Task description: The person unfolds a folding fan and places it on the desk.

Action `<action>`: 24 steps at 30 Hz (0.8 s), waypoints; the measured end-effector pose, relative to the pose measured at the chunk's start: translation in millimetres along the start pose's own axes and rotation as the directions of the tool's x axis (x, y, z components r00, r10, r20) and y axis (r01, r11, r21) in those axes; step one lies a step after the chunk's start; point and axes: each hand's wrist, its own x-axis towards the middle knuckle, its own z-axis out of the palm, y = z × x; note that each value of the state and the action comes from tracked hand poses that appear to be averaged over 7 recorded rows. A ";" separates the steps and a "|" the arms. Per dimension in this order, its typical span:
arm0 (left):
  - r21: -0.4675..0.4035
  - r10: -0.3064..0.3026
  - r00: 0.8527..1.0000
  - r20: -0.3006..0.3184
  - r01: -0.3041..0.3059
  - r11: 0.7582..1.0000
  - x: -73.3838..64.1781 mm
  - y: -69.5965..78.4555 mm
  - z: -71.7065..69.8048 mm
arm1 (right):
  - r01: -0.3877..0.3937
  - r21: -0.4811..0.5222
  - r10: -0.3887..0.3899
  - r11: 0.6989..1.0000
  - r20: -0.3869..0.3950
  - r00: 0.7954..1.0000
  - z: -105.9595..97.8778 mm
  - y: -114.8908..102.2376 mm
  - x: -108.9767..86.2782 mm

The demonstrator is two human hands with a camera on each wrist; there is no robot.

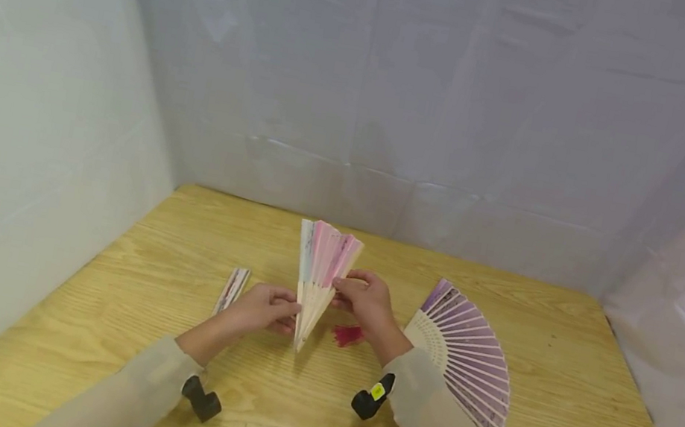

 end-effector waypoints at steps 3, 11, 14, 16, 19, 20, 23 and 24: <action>-0.017 0.010 1.000 -0.013 -0.010 1.000 0.9 -0.5 0.2 | 0.051 -0.036 -0.053 0.998 -0.052 0.997 0.9 -0.1 0.1; -0.066 0.015 0.997 -0.070 -0.019 0.998 6.1 -2.7 0.0 | 0.228 -0.191 -0.236 0.955 -0.019 0.972 -2.3 3.9 -1.5; -0.084 0.012 0.996 -0.092 -0.020 0.996 7.0 -2.8 -0.4 | 0.248 -0.272 -0.254 0.930 0.013 0.967 -5.0 5.2 -2.4; -0.091 0.017 0.995 -0.103 -0.026 0.996 7.3 -3.4 -1.0 | 0.274 -0.346 -0.271 0.898 0.058 0.961 -7.5 5.7 -2.8; -0.097 0.031 0.994 -0.109 -0.041 0.994 7.2 -4.6 -2.2 | 0.348 -0.456 -0.314 0.819 0.150 0.937 -10.8 5.7 -3.5; -0.100 0.034 0.994 -0.108 -0.044 0.994 6.9 -4.7 -2.6 | 0.376 -0.490 -0.333 0.787 0.176 0.926 -11.7 5.7 -3.7; -0.117 0.046 0.994 -0.098 -0.057 0.992 6.6 -5.4 -4.2 | 0.439 -0.575 -0.389 0.690 0.216 0.896 -14.0 6.5 -4.0; -0.124 0.046 0.994 -0.094 -0.057 0.991 6.4 -5.3 -4.7 | 0.446 -0.604 -0.403 0.661 0.216 0.889 -14.6 7.1 -3.9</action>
